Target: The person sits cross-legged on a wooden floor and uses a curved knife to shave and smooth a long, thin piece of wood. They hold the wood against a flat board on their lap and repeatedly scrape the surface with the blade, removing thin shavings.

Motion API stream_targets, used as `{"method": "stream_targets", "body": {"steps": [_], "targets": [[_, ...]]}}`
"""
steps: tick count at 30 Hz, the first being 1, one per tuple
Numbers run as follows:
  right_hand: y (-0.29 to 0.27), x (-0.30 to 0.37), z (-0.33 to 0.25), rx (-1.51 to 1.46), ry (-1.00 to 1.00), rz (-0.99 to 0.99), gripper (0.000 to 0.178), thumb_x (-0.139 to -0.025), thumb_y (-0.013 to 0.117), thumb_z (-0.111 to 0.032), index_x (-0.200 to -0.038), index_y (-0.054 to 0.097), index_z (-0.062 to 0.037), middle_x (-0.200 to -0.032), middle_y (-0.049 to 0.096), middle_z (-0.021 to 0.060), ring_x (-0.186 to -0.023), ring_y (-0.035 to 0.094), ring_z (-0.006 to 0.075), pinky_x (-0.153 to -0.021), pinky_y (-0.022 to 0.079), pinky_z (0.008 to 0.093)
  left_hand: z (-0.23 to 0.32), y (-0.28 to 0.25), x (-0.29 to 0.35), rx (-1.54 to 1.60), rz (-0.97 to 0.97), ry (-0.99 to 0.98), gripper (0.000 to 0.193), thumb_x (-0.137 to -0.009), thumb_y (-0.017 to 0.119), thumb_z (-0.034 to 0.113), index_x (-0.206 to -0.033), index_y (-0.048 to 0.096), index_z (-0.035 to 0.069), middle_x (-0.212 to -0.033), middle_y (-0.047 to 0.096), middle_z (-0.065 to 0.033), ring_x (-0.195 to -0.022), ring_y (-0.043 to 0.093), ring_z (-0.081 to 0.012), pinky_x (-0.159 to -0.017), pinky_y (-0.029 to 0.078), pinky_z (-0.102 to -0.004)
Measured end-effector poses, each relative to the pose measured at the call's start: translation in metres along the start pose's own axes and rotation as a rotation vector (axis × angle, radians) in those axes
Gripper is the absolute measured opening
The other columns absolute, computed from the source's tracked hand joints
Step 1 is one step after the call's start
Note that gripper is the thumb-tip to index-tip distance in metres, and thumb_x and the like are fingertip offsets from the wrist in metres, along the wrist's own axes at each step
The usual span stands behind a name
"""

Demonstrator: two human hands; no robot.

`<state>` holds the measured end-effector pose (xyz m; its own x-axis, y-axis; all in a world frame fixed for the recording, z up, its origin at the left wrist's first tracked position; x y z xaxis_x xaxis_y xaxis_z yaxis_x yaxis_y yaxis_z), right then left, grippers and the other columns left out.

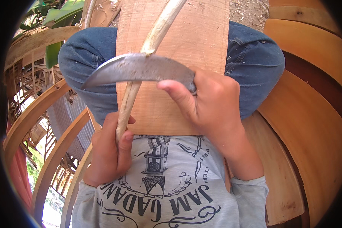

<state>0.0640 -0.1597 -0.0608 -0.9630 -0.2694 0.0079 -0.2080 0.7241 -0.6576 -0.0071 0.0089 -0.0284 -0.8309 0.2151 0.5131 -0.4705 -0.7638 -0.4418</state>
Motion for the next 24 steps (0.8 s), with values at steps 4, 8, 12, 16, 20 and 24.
{"method": "stream_targets", "body": {"steps": [4,8,12,16,20,24], "targets": [[-0.001,-0.002,0.004,-0.004,-0.030,-0.043,0.053,-0.074,0.071,-0.051,-0.059,0.054,-0.0034,-0.049,0.050,0.0099,-0.041,0.052,0.0263,-0.040,0.040,0.0324,0.000,-0.002,0.004,-0.079,0.102,0.172,0.026,-0.095,0.049,0.018,-0.110,0.051,-0.003,-0.082,0.060,-0.0133,-0.055,0.058,-0.0216,-0.053,0.044,-0.0298],[0.003,0.001,0.008,0.022,-0.011,-0.017,0.053,-0.075,0.070,-0.051,-0.059,0.054,-0.0032,-0.048,0.048,0.0106,-0.040,0.052,0.0264,-0.040,0.040,0.0323,-0.002,0.000,0.002,-0.010,0.036,0.021,0.026,-0.094,0.050,0.017,-0.111,0.051,-0.003,-0.088,0.063,-0.0153,-0.060,0.062,-0.0273,-0.055,0.046,-0.0313],[0.005,0.002,-0.005,-0.019,-0.046,0.000,0.052,-0.075,0.071,-0.050,-0.058,0.054,-0.0035,-0.046,0.047,0.0101,-0.040,0.051,0.0270,-0.039,0.039,0.0339,0.001,0.000,0.004,-0.100,0.151,0.272,0.025,-0.094,0.050,0.016,-0.111,0.051,-0.003,-0.088,0.062,-0.0148,-0.061,0.062,-0.0266,-0.057,0.047,-0.0323],[0.004,0.002,0.013,0.030,0.086,-0.012,0.051,-0.076,0.072,-0.046,-0.057,0.053,-0.0028,-0.048,0.049,0.0131,-0.042,0.053,0.0305,-0.040,0.040,0.0365,-0.003,-0.001,-0.003,-0.017,0.044,0.093,0.024,-0.088,0.057,0.008,-0.107,0.050,-0.006,-0.065,0.057,-0.0175,-0.051,0.059,-0.0323,-0.049,0.046,-0.0384],[0.020,0.004,0.003,-0.061,0.060,0.013,0.052,-0.080,0.068,-0.048,-0.059,0.055,-0.0019,-0.050,0.053,0.0152,-0.045,0.057,0.0323,-0.043,0.044,0.0382,-0.011,-0.001,-0.011,-0.049,0.029,0.031,0.019,-0.089,0.054,0.007,-0.106,0.052,-0.003,-0.064,0.055,-0.0150,-0.052,0.059,-0.0294,-0.050,0.045,-0.0368],[0.005,0.014,0.010,-0.173,0.126,-0.018,0.041,-0.084,0.066,-0.038,-0.076,0.066,0.0023,-0.059,0.057,0.0211,-0.054,0.060,0.0369,-0.051,0.047,0.0408,0.006,0.004,-0.006,-0.015,0.099,0.035,0.020,-0.095,0.044,0.017,-0.101,0.052,0.000,-0.058,0.042,-0.0038,-0.050,0.043,-0.0137,-0.047,0.031,-0.0290]]}}
Point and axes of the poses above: each hand's wrist, its own x-axis away from the middle knuckle, its own y-axis out of the palm, z = x × y, the point moved 7 cm from there along -x, towards the middle knuckle
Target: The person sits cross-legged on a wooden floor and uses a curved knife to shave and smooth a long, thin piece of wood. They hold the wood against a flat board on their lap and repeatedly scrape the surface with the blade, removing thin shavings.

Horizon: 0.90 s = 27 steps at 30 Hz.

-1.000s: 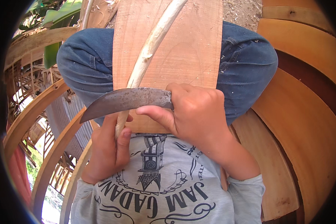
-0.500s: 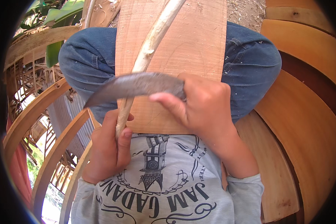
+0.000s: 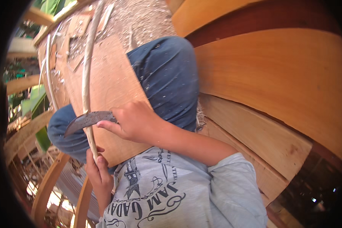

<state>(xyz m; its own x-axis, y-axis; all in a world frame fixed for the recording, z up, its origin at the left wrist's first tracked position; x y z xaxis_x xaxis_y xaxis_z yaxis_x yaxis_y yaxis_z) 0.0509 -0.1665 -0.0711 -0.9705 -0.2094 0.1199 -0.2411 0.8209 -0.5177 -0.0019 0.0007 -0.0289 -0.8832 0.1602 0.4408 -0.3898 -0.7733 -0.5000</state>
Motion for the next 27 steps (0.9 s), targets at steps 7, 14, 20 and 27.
{"method": "stream_targets", "body": {"steps": [7,14,20,27], "targets": [[-0.041,0.030,0.013,-0.236,0.180,-0.002,0.053,-0.090,0.059,-0.042,-0.065,0.060,0.0044,-0.051,0.051,0.0189,-0.045,0.055,0.0257,-0.045,0.042,0.0379,0.014,0.014,-0.022,0.035,-0.112,0.259,0.022,-0.095,0.042,0.018,-0.095,0.052,-0.002,-0.053,0.037,-0.0025,-0.046,0.037,-0.0108,-0.046,0.025,-0.0288],[-0.042,0.067,0.000,-0.775,0.282,-0.269,0.029,-0.094,0.057,-0.028,-0.083,0.057,-0.0013,-0.060,0.052,0.0003,-0.047,0.051,0.0078,-0.041,0.040,0.0236,0.017,0.004,-0.028,0.033,-0.215,0.404,0.028,-0.095,0.044,0.025,-0.095,0.052,-0.002,-0.052,0.040,-0.0010,-0.046,0.036,-0.0086,-0.045,0.024,-0.0259],[-0.057,0.067,-0.009,-0.436,0.095,0.214,0.031,-0.090,0.063,-0.027,-0.081,0.060,0.0031,-0.058,0.057,0.0138,-0.052,0.058,0.0206,-0.052,0.044,0.0359,0.003,0.007,-0.030,0.197,-0.223,0.355,0.026,-0.097,0.041,0.025,-0.095,0.050,0.000,-0.057,0.039,0.0017,-0.047,0.034,-0.0052,-0.045,0.023,-0.0226],[-0.092,0.094,-0.010,-0.147,0.029,0.547,0.032,-0.086,0.064,-0.028,-0.085,0.063,0.0035,-0.069,0.062,0.0247,-0.069,0.063,0.0400,-0.063,0.049,0.0445,0.002,-0.014,-0.045,0.264,-0.067,0.338,0.022,-0.100,0.041,0.025,-0.102,0.048,0.004,-0.065,0.035,0.0074,-0.051,0.027,0.0000,-0.045,0.021,-0.0182]]}}
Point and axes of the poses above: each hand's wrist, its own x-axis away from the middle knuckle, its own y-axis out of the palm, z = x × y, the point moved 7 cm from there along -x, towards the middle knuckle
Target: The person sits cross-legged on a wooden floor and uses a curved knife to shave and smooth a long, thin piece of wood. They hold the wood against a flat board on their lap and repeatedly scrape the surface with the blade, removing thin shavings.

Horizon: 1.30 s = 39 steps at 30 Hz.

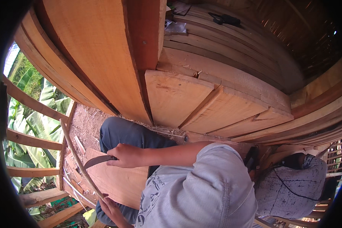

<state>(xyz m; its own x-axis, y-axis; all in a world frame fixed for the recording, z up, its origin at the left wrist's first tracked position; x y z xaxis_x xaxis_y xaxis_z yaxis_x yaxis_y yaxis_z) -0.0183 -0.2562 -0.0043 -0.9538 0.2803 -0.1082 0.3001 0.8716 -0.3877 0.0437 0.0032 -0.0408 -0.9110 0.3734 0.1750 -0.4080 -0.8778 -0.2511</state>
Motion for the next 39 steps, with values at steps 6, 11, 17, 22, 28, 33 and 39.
{"method": "stream_targets", "body": {"steps": [6,11,17,22,28,33,39], "targets": [[0.035,0.021,-0.011,-0.312,-0.033,-0.260,0.027,-0.089,0.060,-0.024,-0.087,0.063,0.0039,-0.064,0.060,0.0143,-0.056,0.056,0.0229,-0.056,0.044,0.0364,0.023,0.012,-0.011,-0.235,-0.166,0.171,0.027,-0.099,0.041,0.027,-0.102,0.051,0.001,-0.065,0.035,0.0044,-0.055,0.031,-0.0048,-0.049,0.026,-0.0218],[0.029,-0.009,0.000,-0.625,0.301,-0.210,0.030,-0.094,0.055,-0.026,-0.077,0.055,-0.0020,-0.057,0.050,-0.0020,-0.049,0.047,0.0054,-0.045,0.039,0.0253,0.039,0.012,0.009,-0.247,-0.173,0.206,0.019,-0.096,0.044,0.018,-0.095,0.052,0.001,-0.055,0.039,0.0009,-0.045,0.036,-0.0066,-0.043,0.024,-0.0248],[0.056,-0.002,-0.027,-0.315,0.278,-0.651,0.026,-0.094,0.056,-0.022,-0.080,0.060,-0.0002,-0.057,0.049,-0.0036,-0.054,0.043,0.0032,-0.048,0.034,0.0229,0.050,0.008,0.013,-0.278,-0.201,0.055,0.014,-0.091,0.053,0.012,-0.099,0.053,0.001,-0.058,0.053,-0.0153,-0.052,0.059,-0.0312,-0.049,0.042,-0.0369],[0.027,-0.041,-0.009,-0.717,0.407,-0.122,0.029,-0.099,0.048,-0.022,-0.075,0.049,-0.0053,-0.058,0.047,-0.0006,-0.046,0.043,0.0031,-0.040,0.032,0.0179,0.040,-0.013,0.025,-0.223,-0.091,0.052,0.016,-0.091,0.056,0.012,-0.101,0.053,0.001,-0.061,0.055,-0.0176,-0.057,0.060,-0.0365,-0.051,0.044,-0.0390],[0.087,-0.018,-0.043,-0.245,0.167,-0.782,0.023,-0.092,0.060,-0.016,-0.074,0.060,-0.0020,-0.058,0.052,-0.0011,-0.048,0.043,0.0023,-0.042,0.032,0.0195,0.038,-0.003,0.019,-0.190,-0.087,0.082,0.013,-0.090,0.054,0.010,-0.098,0.055,0.000,-0.057,0.048,-0.0084,-0.047,0.050,-0.0184,-0.049,0.038,-0.0289],[0.071,-0.039,-0.007,-0.600,0.483,-0.448,0.015,-0.093,0.058,-0.015,-0.084,0.057,-0.0019,-0.058,0.050,-0.0016,-0.043,0.044,0.0021,-0.038,0.032,0.0201,0.035,-0.010,0.011,-0.187,-0.084,0.020,0.016,-0.089,0.056,0.011,-0.100,0.054,0.000,-0.060,0.052,-0.0122,-0.052,0.055,-0.0259,-0.050,0.041,-0.0334],[0.074,-0.063,0.002,-0.449,0.403,-0.346,0.011,-0.088,0.061,-0.006,-0.087,0.050,-0.0054,-0.058,0.048,-0.0028,-0.043,0.043,0.0011,-0.038,0.032,0.0191,-0.001,-0.046,0.012,-0.276,0.109,-0.018,0.019,-0.087,0.060,0.015,-0.099,0.053,0.002,-0.063,0.058,-0.0163,-0.059,0.062,-0.0342,-0.052,0.046,-0.0377]]}}
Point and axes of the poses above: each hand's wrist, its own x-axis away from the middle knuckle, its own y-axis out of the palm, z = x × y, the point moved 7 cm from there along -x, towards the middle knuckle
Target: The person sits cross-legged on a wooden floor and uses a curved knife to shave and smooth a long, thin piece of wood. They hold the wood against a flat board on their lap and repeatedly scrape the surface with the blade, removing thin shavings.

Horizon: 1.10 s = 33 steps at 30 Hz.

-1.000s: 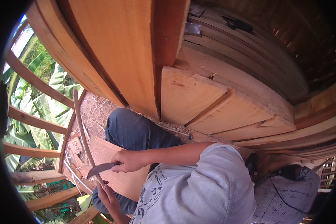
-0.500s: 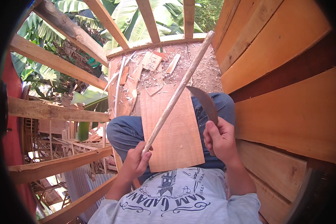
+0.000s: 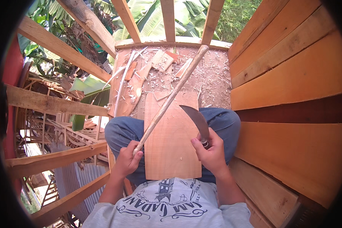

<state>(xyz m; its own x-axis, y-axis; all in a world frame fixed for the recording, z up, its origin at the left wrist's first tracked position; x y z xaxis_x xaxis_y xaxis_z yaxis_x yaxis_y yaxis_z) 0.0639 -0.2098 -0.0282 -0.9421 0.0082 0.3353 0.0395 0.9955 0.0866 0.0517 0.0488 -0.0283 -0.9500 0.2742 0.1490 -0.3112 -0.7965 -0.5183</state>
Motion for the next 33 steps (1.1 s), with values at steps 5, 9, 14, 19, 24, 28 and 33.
{"method": "stream_targets", "body": {"steps": [5,9,14,19,24,28,33], "targets": [[0.021,-0.015,0.019,0.154,-0.075,-0.045,0.017,-0.084,0.061,-0.001,-0.092,0.047,-0.0046,-0.061,0.051,-0.0037,-0.047,0.042,0.0000,-0.042,0.031,0.0187,-0.033,-0.014,0.016,-0.055,0.066,-0.058,0.018,-0.084,0.064,0.016,-0.092,0.055,0.002,-0.062,0.058,-0.0150,-0.059,0.063,-0.0327,-0.051,0.046,-0.0363],[0.053,-0.022,0.023,0.243,-0.148,-0.215,0.009,-0.082,0.055,0.002,-0.084,0.048,-0.0039,-0.061,0.053,-0.0007,-0.044,0.046,0.0026,-0.039,0.037,0.0201,-0.049,-0.016,0.026,-0.085,0.152,-0.049,0.016,-0.082,0.068,0.015,-0.088,0.060,0.003,-0.061,0.058,-0.0133,-0.055,0.062,-0.0294,-0.049,0.045,-0.0346],[0.081,-0.036,0.015,0.425,-0.164,-0.346,0.009,-0.076,0.056,-0.004,-0.082,0.062,0.0007,-0.057,0.053,0.0038,-0.049,0.049,0.0075,-0.047,0.038,0.0241,-0.059,-0.010,0.028,-0.181,0.282,0.111,0.014,-0.078,0.070,0.013,-0.085,0.064,0.004,-0.057,0.057,-0.0093,-0.049,0.060,-0.0242,-0.046,0.044,-0.0321],[0.066,-0.052,0.001,0.591,-0.197,-0.208,0.012,-0.080,0.061,-0.012,-0.083,0.063,-0.0005,-0.059,0.059,0.0127,-0.048,0.057,0.0218,-0.048,0.044,0.0315,-0.062,-0.007,0.025,-0.193,0.288,0.167,0.013,-0.078,0.069,0.013,-0.084,0.064,0.003,-0.055,0.056,-0.0067,-0.046,0.058,-0.0226,-0.045,0.043,-0.0321],[0.061,-0.056,-0.005,0.805,-0.349,-0.141,0.030,-0.082,0.069,-0.027,-0.072,0.059,-0.0006,-0.053,0.051,0.0133,-0.045,0.053,0.0261,-0.045,0.040,0.0347,-0.059,-0.006,0.022,-0.245,0.279,0.180,0.015,-0.073,0.072,0.011,-0.084,0.065,0.004,-0.057,0.059,-0.0086,-0.049,0.061,-0.0228,-0.045,0.045,-0.0313],[0.070,-0.052,-0.005,0.952,-0.501,-0.133,0.043,-0.081,0.070,-0.041,-0.066,0.053,-0.0035,-0.052,0.052,0.0136,-0.048,0.056,0.0318,-0.045,0.043,0.0392,-0.064,-0.005,0.023,-0.244,0.267,0.183,0.015,-0.073,0.072,0.012,-0.084,0.065,0.004,-0.058,0.060,-0.0087,-0.049,0.062,-0.0228,-0.045,0.046,-0.0309],[0.056,-0.065,-0.009,0.949,-0.555,0.037,0.045,-0.080,0.070,-0.043,-0.063,0.053,-0.0044,-0.050,0.051,0.0114,-0.046,0.056,0.0293,-0.042,0.041,0.0369,-0.059,-0.006,0.020,-0.249,0.275,0.191,0.016,-0.073,0.072,0.012,-0.084,0.065,0.004,-0.057,0.059,-0.0081,-0.049,0.061,-0.0227,-0.046,0.046,-0.0310]]}}
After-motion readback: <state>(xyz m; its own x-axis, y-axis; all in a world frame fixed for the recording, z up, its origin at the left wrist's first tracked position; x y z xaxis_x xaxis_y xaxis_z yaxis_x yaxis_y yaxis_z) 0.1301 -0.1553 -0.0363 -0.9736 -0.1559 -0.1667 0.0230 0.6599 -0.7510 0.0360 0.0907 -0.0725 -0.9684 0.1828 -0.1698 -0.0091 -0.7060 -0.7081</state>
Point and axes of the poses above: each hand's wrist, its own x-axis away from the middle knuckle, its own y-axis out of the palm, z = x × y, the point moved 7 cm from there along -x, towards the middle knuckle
